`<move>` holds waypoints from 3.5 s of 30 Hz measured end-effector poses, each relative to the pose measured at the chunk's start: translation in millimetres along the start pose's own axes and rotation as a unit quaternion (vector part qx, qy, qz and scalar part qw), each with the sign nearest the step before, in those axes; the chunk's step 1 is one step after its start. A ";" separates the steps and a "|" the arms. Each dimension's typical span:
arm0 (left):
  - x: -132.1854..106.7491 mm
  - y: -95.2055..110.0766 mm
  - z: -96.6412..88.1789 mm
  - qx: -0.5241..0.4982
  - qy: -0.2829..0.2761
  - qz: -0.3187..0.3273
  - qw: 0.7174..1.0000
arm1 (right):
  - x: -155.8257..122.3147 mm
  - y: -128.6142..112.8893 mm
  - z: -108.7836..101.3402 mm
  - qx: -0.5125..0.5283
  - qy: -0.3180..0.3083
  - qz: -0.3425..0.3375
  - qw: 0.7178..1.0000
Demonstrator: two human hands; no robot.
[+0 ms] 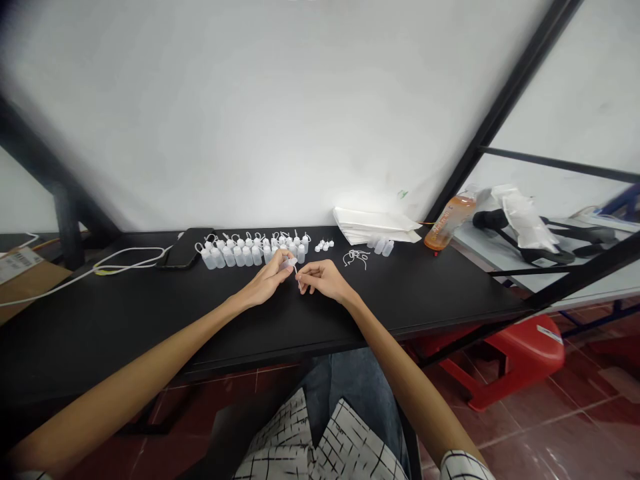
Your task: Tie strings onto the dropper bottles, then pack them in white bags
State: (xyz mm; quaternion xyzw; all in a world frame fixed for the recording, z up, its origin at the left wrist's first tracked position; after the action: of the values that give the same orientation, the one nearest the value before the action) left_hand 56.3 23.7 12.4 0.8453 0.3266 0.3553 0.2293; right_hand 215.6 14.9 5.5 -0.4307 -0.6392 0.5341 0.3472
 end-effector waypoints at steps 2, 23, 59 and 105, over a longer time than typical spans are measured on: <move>-0.3 3.9 2.1 0.009 -0.022 -0.016 1.000 | 0.0 -0.9 2.8 -0.023 -0.017 -0.003 1.000; 4.1 -2.8 1.2 0.060 0.040 0.011 0.997 | 54.0 1.0 -71.0 -0.457 0.352 -0.005 0.817; 5.1 -11.5 2.9 0.069 0.017 -0.005 0.997 | 24.8 -18.9 -13.0 -0.040 0.158 -0.082 0.983; -7.2 -15.7 -11.7 0.034 -0.054 0.015 0.998 | 27.9 -8.5 2.2 -0.031 0.056 -0.047 0.997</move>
State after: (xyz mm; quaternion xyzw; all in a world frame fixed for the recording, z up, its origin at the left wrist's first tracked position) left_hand 37.6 31.1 7.0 0.8752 0.3135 0.3013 0.2122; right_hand 201.2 39.3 13.0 -0.4398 -0.6548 0.4722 0.3935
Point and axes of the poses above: each hand's wrist, its own x-axis towards the middle knuckle, its own z-axis out of the palm, y = z × x, the point moved 4 cm from there along x, towards the middle knuckle, and after that the axes turned 9 degrees about z, right-handed, at the moved point
